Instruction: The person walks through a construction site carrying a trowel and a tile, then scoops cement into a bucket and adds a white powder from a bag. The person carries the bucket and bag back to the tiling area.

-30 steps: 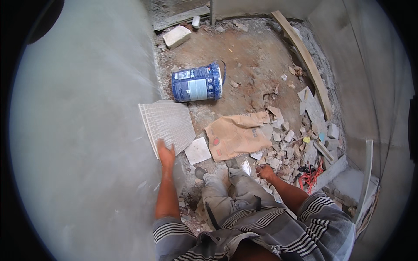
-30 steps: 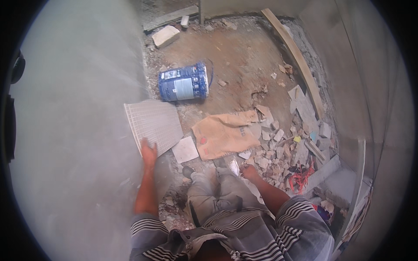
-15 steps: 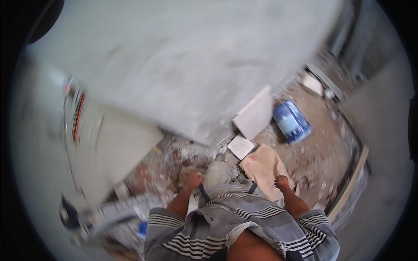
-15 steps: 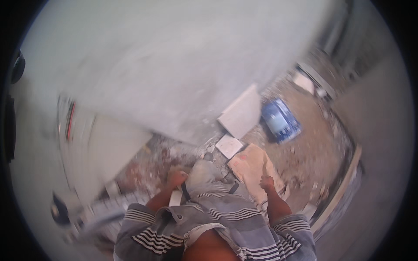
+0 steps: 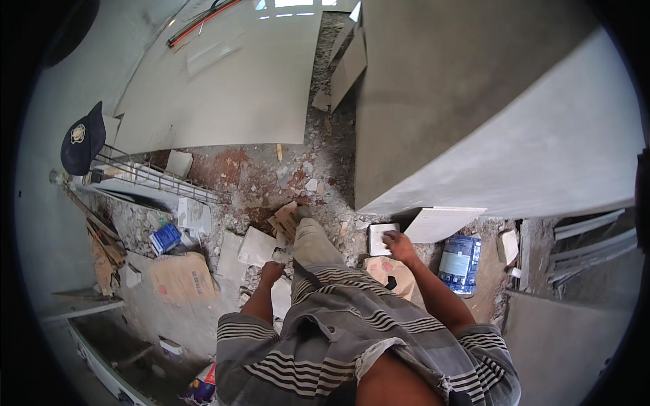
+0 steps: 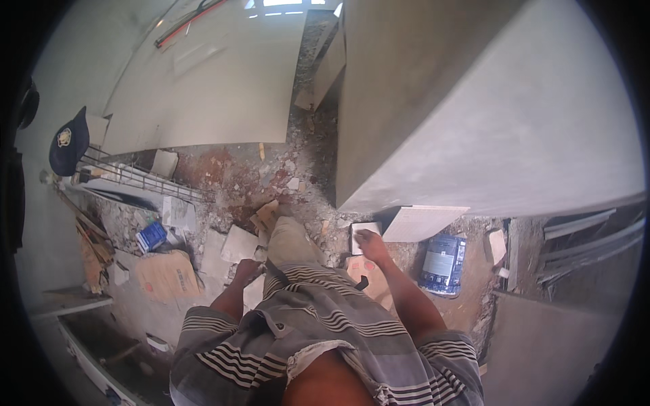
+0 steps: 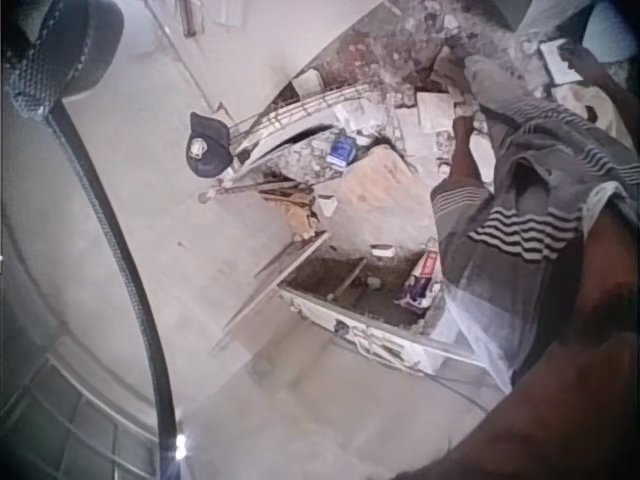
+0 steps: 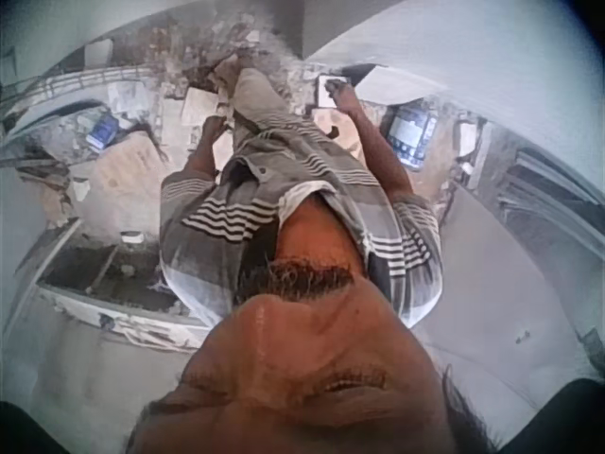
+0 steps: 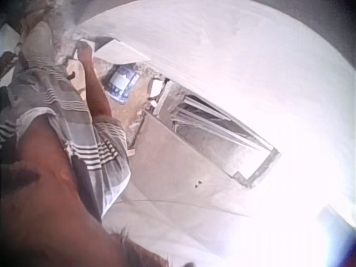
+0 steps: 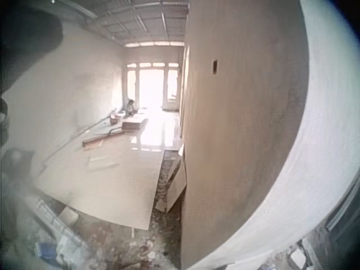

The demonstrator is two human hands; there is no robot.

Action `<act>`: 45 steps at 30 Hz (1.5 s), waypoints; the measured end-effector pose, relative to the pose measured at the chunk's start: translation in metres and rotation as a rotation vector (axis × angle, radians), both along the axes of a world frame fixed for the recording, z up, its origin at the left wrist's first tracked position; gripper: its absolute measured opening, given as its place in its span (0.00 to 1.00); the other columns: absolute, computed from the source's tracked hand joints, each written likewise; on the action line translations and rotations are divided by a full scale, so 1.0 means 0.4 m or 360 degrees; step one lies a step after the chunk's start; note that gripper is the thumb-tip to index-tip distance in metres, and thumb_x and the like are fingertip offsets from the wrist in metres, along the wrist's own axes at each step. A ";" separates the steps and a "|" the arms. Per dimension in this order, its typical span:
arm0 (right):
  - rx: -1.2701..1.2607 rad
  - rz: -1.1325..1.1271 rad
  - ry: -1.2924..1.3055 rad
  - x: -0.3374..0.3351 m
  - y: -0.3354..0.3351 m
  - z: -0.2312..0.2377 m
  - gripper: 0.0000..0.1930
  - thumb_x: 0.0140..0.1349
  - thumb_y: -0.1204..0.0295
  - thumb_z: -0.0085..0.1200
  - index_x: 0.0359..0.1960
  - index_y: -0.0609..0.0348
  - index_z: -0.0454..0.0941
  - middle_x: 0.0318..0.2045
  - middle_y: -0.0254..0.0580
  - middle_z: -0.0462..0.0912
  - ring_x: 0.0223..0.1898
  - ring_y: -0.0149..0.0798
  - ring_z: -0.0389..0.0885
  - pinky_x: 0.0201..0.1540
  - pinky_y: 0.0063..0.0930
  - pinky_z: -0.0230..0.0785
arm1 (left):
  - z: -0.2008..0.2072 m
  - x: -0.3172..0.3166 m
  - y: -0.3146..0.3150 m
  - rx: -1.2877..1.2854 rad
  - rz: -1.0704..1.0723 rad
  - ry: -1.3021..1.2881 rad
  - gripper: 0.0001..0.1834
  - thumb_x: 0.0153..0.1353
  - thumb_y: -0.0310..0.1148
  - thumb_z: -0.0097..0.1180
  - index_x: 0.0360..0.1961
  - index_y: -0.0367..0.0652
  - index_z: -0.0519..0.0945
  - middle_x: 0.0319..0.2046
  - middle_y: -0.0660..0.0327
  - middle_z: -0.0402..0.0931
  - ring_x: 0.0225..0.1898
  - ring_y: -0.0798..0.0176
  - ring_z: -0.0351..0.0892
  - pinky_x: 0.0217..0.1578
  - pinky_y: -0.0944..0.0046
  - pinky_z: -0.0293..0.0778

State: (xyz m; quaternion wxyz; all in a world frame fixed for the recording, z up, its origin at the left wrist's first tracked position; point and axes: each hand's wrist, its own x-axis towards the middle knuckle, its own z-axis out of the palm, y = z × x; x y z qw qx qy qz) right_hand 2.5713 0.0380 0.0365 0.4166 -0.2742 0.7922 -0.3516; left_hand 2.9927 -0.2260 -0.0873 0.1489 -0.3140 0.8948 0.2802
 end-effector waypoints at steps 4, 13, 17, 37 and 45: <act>-0.0068 0.0468 0.0335 0.051 -0.314 0.129 0.22 0.64 0.58 0.48 0.49 0.64 0.77 0.48 0.55 0.80 0.50 0.55 0.77 0.53 0.37 0.68 | -0.015 -0.037 -0.033 0.0426 0.0502 -0.0106 0.18 0.60 0.43 0.50 0.35 0.38 0.82 0.28 0.49 0.81 0.29 0.55 0.81 0.33 0.55 0.75; 0.0319 0.0447 0.0769 -0.050 -0.628 0.003 0.19 0.63 0.60 0.45 0.45 0.61 0.78 0.49 0.54 0.78 0.53 0.56 0.73 0.57 0.43 0.65 | -0.046 -0.245 -0.422 0.0830 0.1194 0.0021 0.29 0.61 0.54 0.48 0.30 0.33 0.82 0.30 0.41 0.79 0.36 0.39 0.79 0.39 0.46 0.71; 0.0768 0.0361 0.0698 -0.132 -0.590 -0.074 0.16 0.59 0.63 0.46 0.39 0.61 0.80 0.43 0.53 0.80 0.48 0.54 0.76 0.52 0.45 0.68 | 0.026 -0.344 -0.639 0.0858 0.1201 0.0170 0.26 0.60 0.51 0.51 0.31 0.34 0.82 0.27 0.43 0.80 0.35 0.43 0.80 0.37 0.49 0.72; 0.0708 0.0259 0.0100 -0.355 -0.988 -0.395 0.19 0.57 0.54 0.52 0.38 0.57 0.83 0.37 0.52 0.83 0.39 0.49 0.82 0.39 0.37 0.72 | 0.282 -0.617 -1.272 0.1535 0.1636 0.0461 0.27 0.57 0.30 0.56 0.58 0.37 0.69 0.33 0.55 0.80 0.32 0.63 0.81 0.29 0.66 0.74; 0.0867 0.0820 0.0342 -0.592 -1.479 -0.497 0.20 0.58 0.54 0.51 0.40 0.58 0.82 0.40 0.53 0.83 0.43 0.56 0.80 0.46 0.43 0.71 | 0.107 -0.741 -1.602 0.1047 0.2037 0.0699 0.09 0.51 0.29 0.55 0.30 0.33 0.81 0.25 0.59 0.79 0.24 0.64 0.80 0.27 0.66 0.75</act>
